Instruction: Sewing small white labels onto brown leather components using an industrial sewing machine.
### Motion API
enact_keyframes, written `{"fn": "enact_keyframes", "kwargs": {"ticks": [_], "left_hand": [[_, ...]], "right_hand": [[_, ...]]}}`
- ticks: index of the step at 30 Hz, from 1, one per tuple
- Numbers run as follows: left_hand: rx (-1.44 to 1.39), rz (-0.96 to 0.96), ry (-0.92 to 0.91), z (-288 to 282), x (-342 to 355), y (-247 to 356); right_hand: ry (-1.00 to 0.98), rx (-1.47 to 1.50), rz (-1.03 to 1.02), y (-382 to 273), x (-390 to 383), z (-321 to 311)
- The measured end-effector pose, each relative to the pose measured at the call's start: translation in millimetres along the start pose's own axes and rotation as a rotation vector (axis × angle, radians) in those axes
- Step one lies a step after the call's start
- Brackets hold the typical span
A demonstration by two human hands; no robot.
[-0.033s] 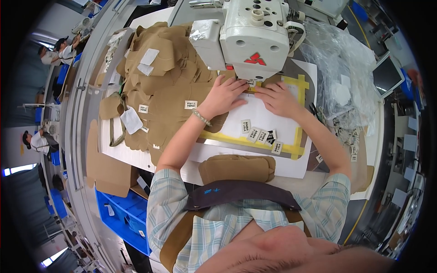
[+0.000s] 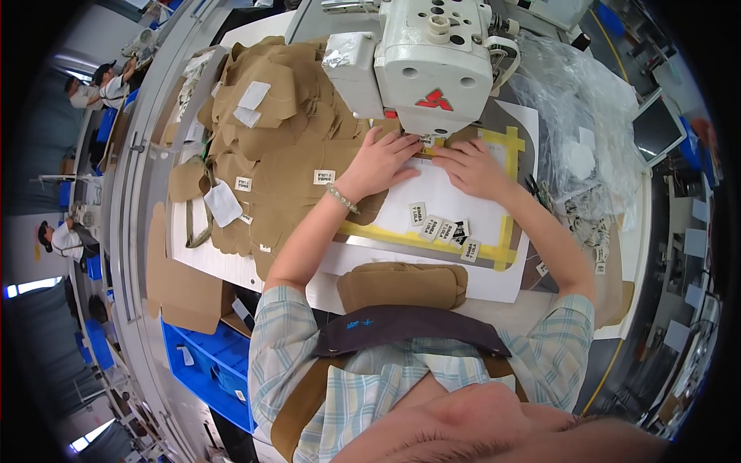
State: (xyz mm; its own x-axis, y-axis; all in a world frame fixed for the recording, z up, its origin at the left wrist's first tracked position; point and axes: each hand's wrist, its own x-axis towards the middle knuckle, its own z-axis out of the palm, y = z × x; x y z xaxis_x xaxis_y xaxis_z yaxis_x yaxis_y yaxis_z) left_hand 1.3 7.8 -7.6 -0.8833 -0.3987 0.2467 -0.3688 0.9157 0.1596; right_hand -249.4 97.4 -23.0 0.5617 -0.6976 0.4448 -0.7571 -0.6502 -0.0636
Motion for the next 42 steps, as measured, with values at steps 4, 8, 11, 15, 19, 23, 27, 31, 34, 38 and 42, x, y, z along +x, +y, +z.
{"fn": "enact_keyframes", "kwargs": {"ticks": [4, 8, 11, 15, 19, 23, 27, 31, 34, 38, 42], "left_hand": [[-0.032, -0.005, -0.016, 1, 4, 2], [-0.035, -0.016, -0.036, 5, 8, 3], [-0.048, -0.022, -0.040, 6, 6, 3], [-0.049, -0.017, -0.013, 6, 4, 3], [0.003, -0.036, -0.015, 4, 3, 7], [0.035, -0.057, 0.095, 6, 0, 12], [0.063, -0.056, 0.120, 7, 0, 14], [0.064, -0.076, 0.097, 7, 2, 19], [0.062, -0.087, 0.091, 7, 2, 19], [0.062, -0.094, 0.094, 9, -2, 20], [0.059, -0.097, 0.085, 8, -2, 19]], "right_hand": [[-0.058, 0.037, 0.057, 0, 1, 0], [-0.096, 0.053, 0.096, 0, 3, -2], [-0.114, 0.067, 0.113, -3, 5, -5], [-0.135, 0.054, 0.117, -3, 6, -6], [-0.138, 0.039, 0.097, -3, 6, -5], [-0.125, 0.023, 0.083, -2, 6, -5], [-0.122, 0.027, 0.078, -2, 7, -4], [-0.133, 0.034, 0.081, -2, 6, -4], [-0.155, 0.040, 0.092, -3, 6, -6], [-0.189, 0.047, 0.094, -6, 6, -9], [-0.169, 0.054, 0.089, -7, 7, -8]]}}
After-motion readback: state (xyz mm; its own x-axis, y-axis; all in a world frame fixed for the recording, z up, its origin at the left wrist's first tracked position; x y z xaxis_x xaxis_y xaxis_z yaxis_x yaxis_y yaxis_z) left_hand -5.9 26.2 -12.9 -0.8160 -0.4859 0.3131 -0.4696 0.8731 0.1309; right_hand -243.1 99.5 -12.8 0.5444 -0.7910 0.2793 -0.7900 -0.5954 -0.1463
